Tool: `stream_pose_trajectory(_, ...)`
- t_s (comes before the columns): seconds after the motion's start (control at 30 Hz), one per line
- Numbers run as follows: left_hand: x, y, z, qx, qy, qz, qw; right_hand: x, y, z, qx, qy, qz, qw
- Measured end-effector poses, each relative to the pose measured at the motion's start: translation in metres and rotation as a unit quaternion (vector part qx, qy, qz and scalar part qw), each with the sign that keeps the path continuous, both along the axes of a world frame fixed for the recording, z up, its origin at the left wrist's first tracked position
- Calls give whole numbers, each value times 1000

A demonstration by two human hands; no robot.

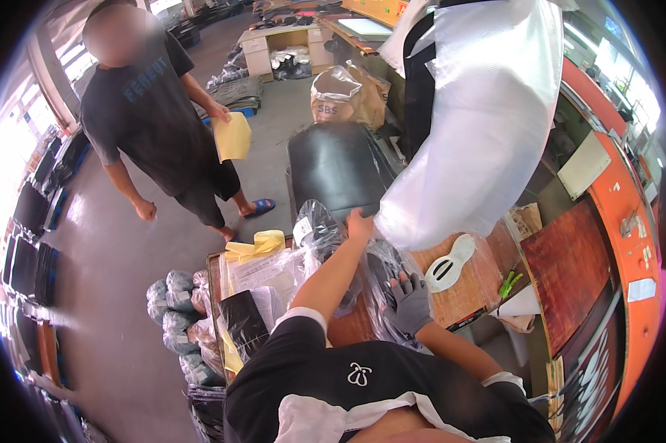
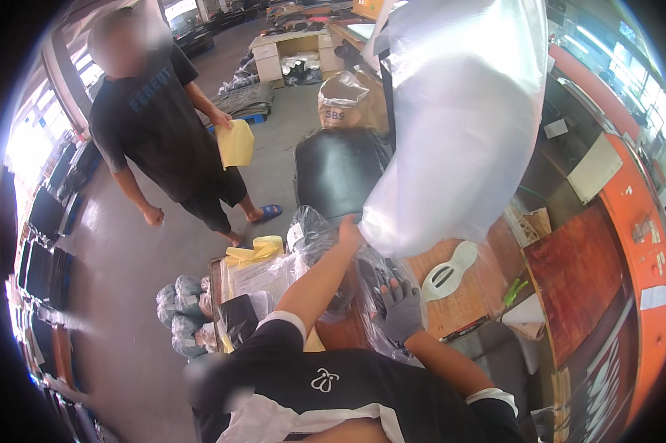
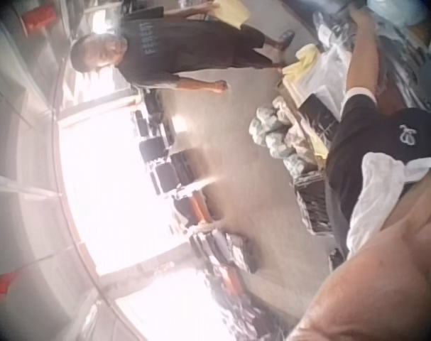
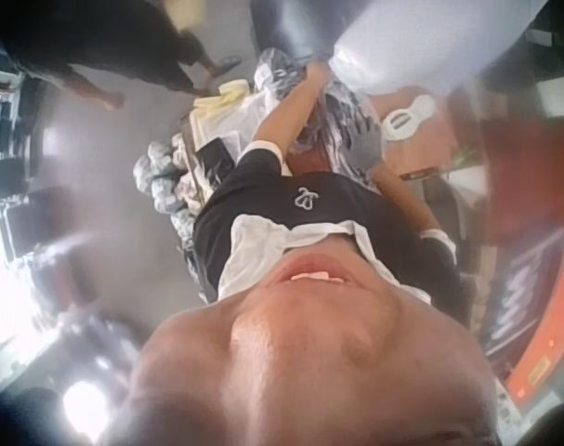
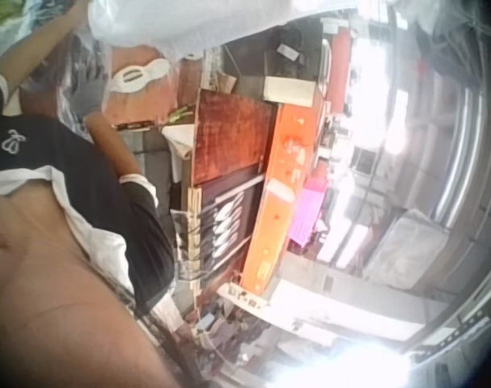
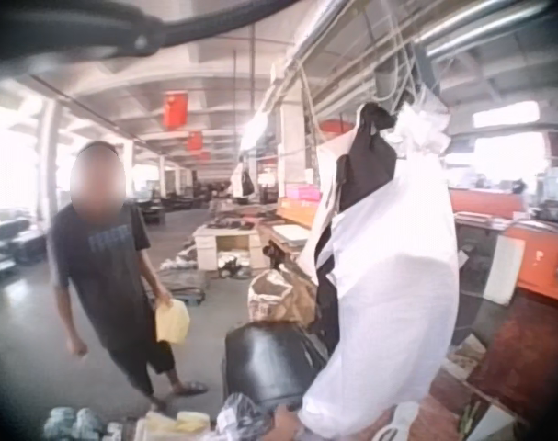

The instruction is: The person gathers black shoe insole parts on a wooden table, aligns them into a neat stack, and places the stack into a clear plastic bag. They then seal the bag and set it aside on the table.

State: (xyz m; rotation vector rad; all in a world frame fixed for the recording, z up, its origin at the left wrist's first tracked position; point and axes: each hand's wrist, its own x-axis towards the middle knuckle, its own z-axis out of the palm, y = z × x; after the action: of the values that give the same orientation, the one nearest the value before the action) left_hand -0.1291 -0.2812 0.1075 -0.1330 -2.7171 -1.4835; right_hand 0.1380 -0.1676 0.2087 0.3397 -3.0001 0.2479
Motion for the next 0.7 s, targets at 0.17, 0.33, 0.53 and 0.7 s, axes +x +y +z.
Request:
stream_pose_trajectory(0.17, 105, 3, 66, -37, 183, -69, 980, 0, 5, -13, -43, 36, 18, 998)
stream_pose_trajectory(0.33, 209, -16, 91, 3, 234, -143, 962, -3, 5, -6, -15, 39, 41, 998)
stream_pose_trajectory(0.53, 236, -79, 108, 422, -219, -142, 868, 1, 24, 67, -724, -157, 77, 667)
stream_pose_trajectory(0.7, 233, -103, 142, 728, -314, -186, 581, -7, 30, 126, -884, -230, 233, 334)
